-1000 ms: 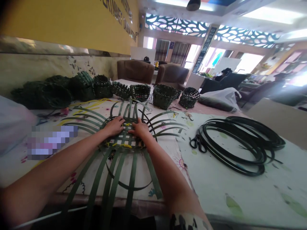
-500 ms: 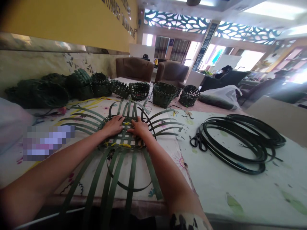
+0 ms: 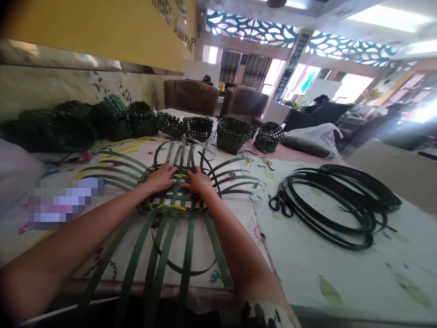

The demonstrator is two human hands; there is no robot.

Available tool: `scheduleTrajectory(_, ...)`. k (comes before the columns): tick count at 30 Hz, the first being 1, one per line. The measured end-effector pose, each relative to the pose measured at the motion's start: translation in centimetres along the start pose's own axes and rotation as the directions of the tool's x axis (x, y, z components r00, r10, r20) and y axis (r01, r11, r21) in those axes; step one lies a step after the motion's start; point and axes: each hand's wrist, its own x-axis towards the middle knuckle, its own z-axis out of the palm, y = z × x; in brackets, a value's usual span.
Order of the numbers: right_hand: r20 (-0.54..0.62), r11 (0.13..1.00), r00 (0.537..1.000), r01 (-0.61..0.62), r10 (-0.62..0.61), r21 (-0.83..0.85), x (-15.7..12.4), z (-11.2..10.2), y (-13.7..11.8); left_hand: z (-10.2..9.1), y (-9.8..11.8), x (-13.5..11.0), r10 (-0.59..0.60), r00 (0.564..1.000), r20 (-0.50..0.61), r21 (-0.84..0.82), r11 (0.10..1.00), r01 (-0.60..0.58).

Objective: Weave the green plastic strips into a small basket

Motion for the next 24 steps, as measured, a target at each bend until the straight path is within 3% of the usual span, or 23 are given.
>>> scheduleTrajectory(4, 0.009, 1.000, 1.000, 0.013, -0.013, -0.027, 0.0, 0.1, 0.0, 0.3, 0.2, -0.5, 0.007, 0.999, -0.031, 0.025, 1.000, -0.007)
scheduleTrajectory(17, -0.010, 1.000, 1.000, 0.002, -0.001, 0.009, -0.1, 0.1, 0.0, 0.1, 0.1, 0.3, -0.033, 0.998, 0.054, -0.029, 0.999, 0.035)
scheduleTrajectory(24, 0.017, 1.000, 1.000, -0.003, 0.003, -0.026, 0.1, 0.1, 0.0, -0.8, -0.5, 0.7, 0.016, 0.986, 0.166, -0.068, 0.998, -0.005)
